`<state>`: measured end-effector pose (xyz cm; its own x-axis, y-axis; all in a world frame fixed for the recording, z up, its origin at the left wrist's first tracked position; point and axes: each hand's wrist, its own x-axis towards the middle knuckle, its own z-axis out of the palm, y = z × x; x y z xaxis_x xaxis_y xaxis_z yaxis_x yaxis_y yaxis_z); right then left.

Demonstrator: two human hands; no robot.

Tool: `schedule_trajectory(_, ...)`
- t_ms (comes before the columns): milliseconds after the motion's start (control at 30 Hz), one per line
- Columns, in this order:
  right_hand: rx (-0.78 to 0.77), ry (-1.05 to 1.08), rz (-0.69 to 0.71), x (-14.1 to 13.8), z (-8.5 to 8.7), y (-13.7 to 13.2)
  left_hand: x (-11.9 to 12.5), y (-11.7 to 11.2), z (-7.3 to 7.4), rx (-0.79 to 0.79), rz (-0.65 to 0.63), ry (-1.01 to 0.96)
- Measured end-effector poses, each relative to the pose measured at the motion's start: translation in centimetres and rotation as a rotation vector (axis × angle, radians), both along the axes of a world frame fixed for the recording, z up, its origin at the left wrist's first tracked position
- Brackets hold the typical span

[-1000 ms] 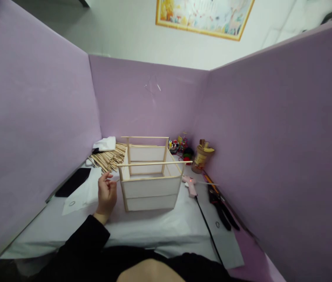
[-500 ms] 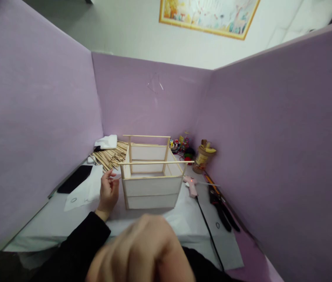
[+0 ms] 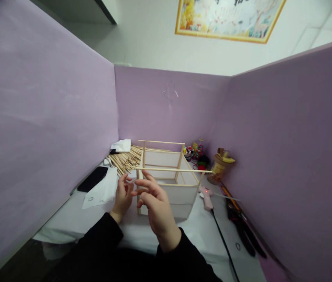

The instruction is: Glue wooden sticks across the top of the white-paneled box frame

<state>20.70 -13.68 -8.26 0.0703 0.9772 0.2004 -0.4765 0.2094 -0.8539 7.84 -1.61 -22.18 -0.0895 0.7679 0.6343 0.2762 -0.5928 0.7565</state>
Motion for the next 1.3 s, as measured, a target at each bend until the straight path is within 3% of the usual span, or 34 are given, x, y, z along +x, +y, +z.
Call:
schedule_trajectory(133, -0.041, 0.060, 0.031, 0.0, 0.7, 0.6, 0.1, 0.0, -0.1, -0.016, 0.004, 0.004)
schedule_trajectory(433, -0.035, 0.119, 0.027, 0.4, 0.0, 0.8, 0.1, -0.1, 0.1, 0.000, 0.014, 0.026)
schedule_trajectory(567, -0.007, 0.119, 0.103, 0.7, -0.5, 0.7, 0.0, -0.2, 0.2, 0.010, 0.018, 0.025)
schedule_trajectory(800, 0.025, 0.150, 0.244, 1.8, -0.8, 0.1, 0.1, -0.3, 0.5, 0.027, 0.024, 0.028)
schedule_trajectory(1300, 0.099, 0.156, 0.292, 2.4, 0.2, -1.6, 0.0, -0.4, 0.7, 0.000, 0.000, 0.024)
